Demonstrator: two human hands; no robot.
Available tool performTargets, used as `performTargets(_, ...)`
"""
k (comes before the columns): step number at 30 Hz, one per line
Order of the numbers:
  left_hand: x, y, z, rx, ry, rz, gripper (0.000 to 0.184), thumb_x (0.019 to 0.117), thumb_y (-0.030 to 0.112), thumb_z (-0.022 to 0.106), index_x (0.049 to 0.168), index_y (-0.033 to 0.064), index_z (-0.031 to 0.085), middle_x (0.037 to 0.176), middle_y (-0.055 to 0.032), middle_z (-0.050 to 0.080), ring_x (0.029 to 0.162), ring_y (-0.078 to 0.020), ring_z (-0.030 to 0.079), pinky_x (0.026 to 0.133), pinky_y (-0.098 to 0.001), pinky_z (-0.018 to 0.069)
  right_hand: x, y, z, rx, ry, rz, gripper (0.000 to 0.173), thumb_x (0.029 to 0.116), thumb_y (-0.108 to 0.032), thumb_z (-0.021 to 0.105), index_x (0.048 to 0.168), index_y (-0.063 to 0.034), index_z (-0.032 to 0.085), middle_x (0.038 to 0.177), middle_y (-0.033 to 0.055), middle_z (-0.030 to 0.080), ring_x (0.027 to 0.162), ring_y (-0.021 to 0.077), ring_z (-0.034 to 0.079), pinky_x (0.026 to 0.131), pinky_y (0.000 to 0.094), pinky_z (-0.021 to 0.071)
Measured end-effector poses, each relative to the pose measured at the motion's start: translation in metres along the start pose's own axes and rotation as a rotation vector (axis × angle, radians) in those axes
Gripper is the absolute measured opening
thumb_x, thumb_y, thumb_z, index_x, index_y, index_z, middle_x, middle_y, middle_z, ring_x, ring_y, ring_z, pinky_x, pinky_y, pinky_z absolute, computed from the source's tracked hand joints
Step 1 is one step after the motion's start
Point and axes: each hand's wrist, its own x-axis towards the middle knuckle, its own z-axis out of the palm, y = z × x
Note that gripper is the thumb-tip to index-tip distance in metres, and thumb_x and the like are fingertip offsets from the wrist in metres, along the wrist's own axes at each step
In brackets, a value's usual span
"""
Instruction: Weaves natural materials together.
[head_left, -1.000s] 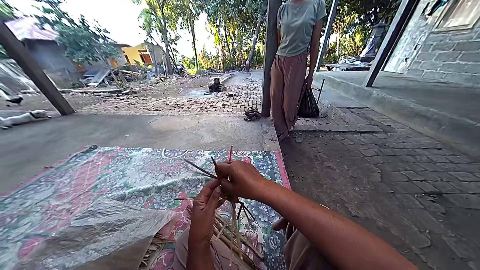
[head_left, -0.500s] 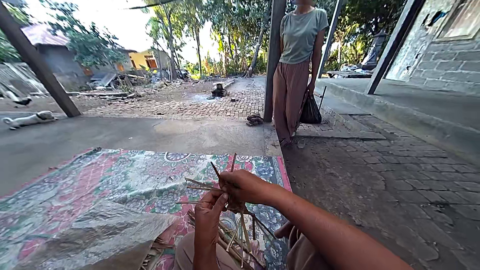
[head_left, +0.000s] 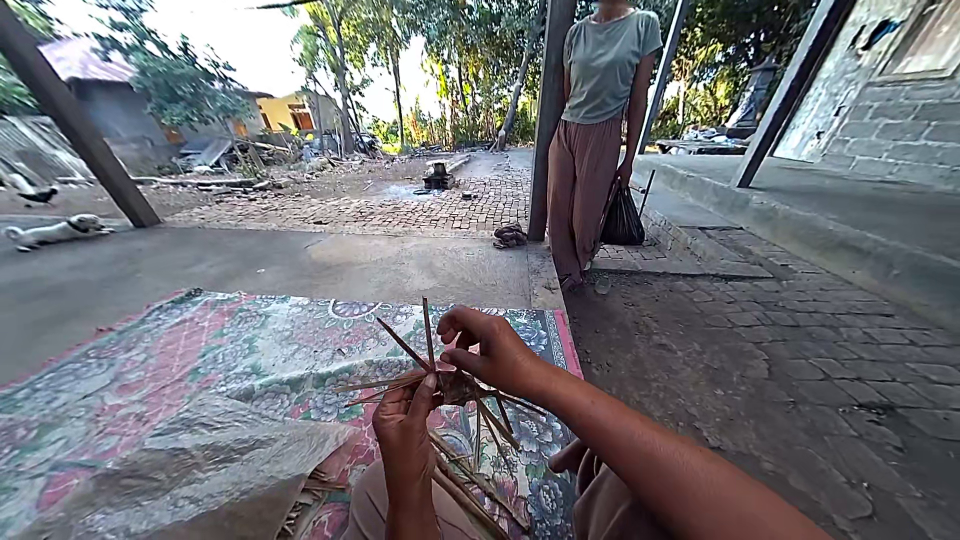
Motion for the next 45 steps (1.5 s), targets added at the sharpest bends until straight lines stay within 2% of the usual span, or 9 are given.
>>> performTargets(4,-0.002,-0.002,0.004,0.024,-0.053,0.024,0.016,0.0891,-0.009,0.061,0.101,-0.0023,0.07,0.087,-0.006,0.075,0.073,-0.0125,0.073,0.066,-0.0278,0.0631,0.001,0.002,-0.003,0.045,-0.101,0.059,0.028,0.0987,-0.016,0.067,0.119,0.0029,0.063,0.095,0.0091,0.068,0.076,0.0088,0.063,0.074,0.0244,0.0541)
performTargets(8,-0.004,-0.006,0.005,0.08,-0.099,0.06,0.017,0.0885,-0.008,0.062,0.102,-0.0011,0.07,0.089,-0.0039,0.074,0.075,-0.0112,0.072,0.068,-0.0264,0.0626,-0.002,0.006,-0.001,0.052,-0.15,0.013,0.018,0.1016,-0.014,0.06,0.104,0.0014,0.068,0.088,0.0077,0.066,0.078,0.0085,0.061,0.075,0.0257,0.051)
performTargets(13,-0.003,-0.007,0.006,0.1,-0.103,0.111,0.016,0.089,-0.006,0.063,0.103,-0.0001,0.067,0.089,-0.0033,0.074,0.075,-0.0109,0.072,0.066,-0.0257,0.0618,-0.002,0.007,-0.001,0.012,-0.137,0.041,0.018,0.0999,-0.017,0.064,0.099,0.0005,0.068,0.081,0.0045,0.063,0.072,0.0079,0.057,0.07,0.0267,0.0485)
performTargets(18,-0.003,-0.007,0.007,0.047,-0.052,0.077,0.016,0.0894,-0.009,0.062,0.101,0.0003,0.068,0.086,-0.0026,0.074,0.073,-0.0098,0.072,0.065,-0.0256,0.0623,-0.001,0.006,-0.005,0.132,-0.155,0.055,0.016,0.0974,-0.013,0.069,0.095,0.0023,0.069,0.079,0.0025,0.064,0.069,0.0013,0.057,0.068,0.0189,0.0487)
performTargets(24,-0.002,-0.002,0.004,-0.002,-0.047,-0.032,0.015,0.0909,-0.008,0.061,0.101,-0.0006,0.068,0.086,-0.0051,0.074,0.073,-0.011,0.072,0.065,-0.0256,0.0617,-0.001,0.006,-0.019,0.14,-0.321,-0.011,0.015,0.1006,-0.005,0.06,0.102,0.0047,0.072,0.093,0.0082,0.07,0.082,0.0025,0.061,0.077,0.02,0.0505)
performTargets(28,-0.004,-0.002,0.005,-0.011,-0.064,-0.077,0.016,0.0893,-0.01,0.061,0.1,0.0,0.069,0.086,-0.005,0.074,0.074,-0.0109,0.072,0.066,-0.0261,0.0621,-0.001,0.007,-0.02,0.13,-0.34,0.007,0.013,0.0991,-0.004,0.063,0.101,0.0045,0.072,0.091,0.0078,0.069,0.081,0.0028,0.061,0.077,0.0204,0.051)
performTargets(34,-0.007,0.0,0.009,-0.068,-0.063,-0.134,0.017,0.0877,-0.012,0.062,0.099,-0.0016,0.069,0.087,-0.0072,0.074,0.074,-0.0114,0.072,0.065,-0.0257,0.0616,-0.001,0.007,-0.014,0.13,-0.319,-0.009,0.01,0.0953,-0.006,0.069,0.093,0.0036,0.067,0.079,0.0036,0.062,0.071,0.0026,0.055,0.068,0.0197,0.0464)
performTargets(41,-0.01,0.021,0.026,-0.119,-0.081,-0.22,0.019,0.0968,-0.006,0.05,0.099,0.0011,0.068,0.085,-0.0056,0.073,0.075,-0.0126,0.072,0.071,-0.0295,0.0623,-0.003,-0.02,-0.028,0.106,-0.255,0.046,0.015,0.0891,0.001,0.074,0.099,0.0013,0.062,0.078,0.0066,0.062,0.067,0.0094,0.06,0.064,0.0255,0.0533)
performTargets(45,-0.011,0.025,0.036,-0.166,-0.026,-0.21,0.015,0.0975,-0.004,0.055,0.102,0.003,0.067,0.083,-0.0072,0.071,0.07,-0.0121,0.069,0.067,-0.0284,0.0611,-0.006,-0.023,-0.033,0.051,-0.224,-0.011,0.017,0.0865,0.003,0.072,0.101,-0.0013,0.066,0.071,0.0044,0.062,0.06,0.0105,0.059,0.057,0.0276,0.0521)
